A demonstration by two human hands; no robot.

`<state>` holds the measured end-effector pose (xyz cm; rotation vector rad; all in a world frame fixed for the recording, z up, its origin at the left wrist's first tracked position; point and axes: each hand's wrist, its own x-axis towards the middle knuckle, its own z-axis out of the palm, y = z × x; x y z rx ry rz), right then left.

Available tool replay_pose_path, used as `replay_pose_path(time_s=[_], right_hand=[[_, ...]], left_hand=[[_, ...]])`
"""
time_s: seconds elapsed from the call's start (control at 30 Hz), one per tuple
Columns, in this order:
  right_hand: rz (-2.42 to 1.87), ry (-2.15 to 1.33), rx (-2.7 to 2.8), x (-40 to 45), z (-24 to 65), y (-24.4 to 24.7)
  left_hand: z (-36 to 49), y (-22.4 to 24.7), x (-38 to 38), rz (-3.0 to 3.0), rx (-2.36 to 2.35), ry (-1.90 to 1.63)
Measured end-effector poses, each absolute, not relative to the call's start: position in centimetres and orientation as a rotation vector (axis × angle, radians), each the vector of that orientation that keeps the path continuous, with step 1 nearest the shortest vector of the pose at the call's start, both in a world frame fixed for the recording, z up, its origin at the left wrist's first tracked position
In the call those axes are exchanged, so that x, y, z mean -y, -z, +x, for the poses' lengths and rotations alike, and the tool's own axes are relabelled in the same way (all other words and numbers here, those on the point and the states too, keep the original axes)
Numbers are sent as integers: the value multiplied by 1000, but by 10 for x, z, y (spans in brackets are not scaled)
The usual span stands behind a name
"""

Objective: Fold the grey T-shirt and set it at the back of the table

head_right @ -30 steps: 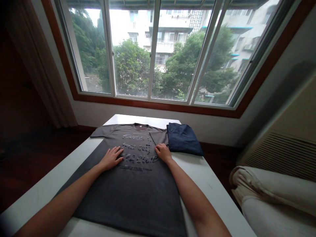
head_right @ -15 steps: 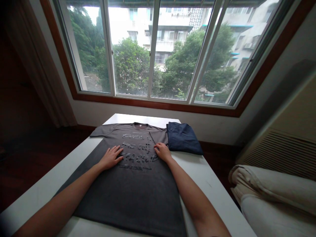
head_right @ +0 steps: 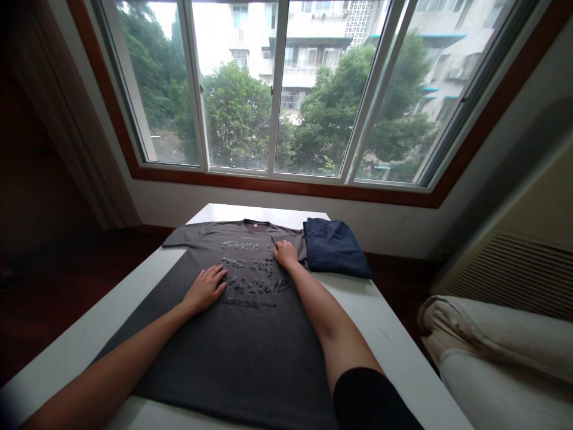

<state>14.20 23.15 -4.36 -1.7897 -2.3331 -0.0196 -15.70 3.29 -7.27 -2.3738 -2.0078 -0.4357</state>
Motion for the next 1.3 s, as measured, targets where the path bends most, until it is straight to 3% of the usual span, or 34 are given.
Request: replay_pose_path(time_s=[0.23,0.5,0.73,0.93,1.1,1.3], right_hand=[[-2034,-58,2084,-275,115,37],[-1927,72,2052,-305,110,41],[-1847,-85,2074,-325,133,47],[-2047,-81,2001,-348,168,68],[-2097,-170,2097,-357,178,81],[-2060,-102,2134,-357,178,83]], left_hand=[[-154,66,-32,-2365,1960,457],[-155,66,-36,-2385,1984,468],[-162,66,-42,-2443,1984,495],[-186,68,-71,-2507,1967,433],[-235,65,-126,-2193,2102,377],[-334,53,-174,-1451,2555,559]])
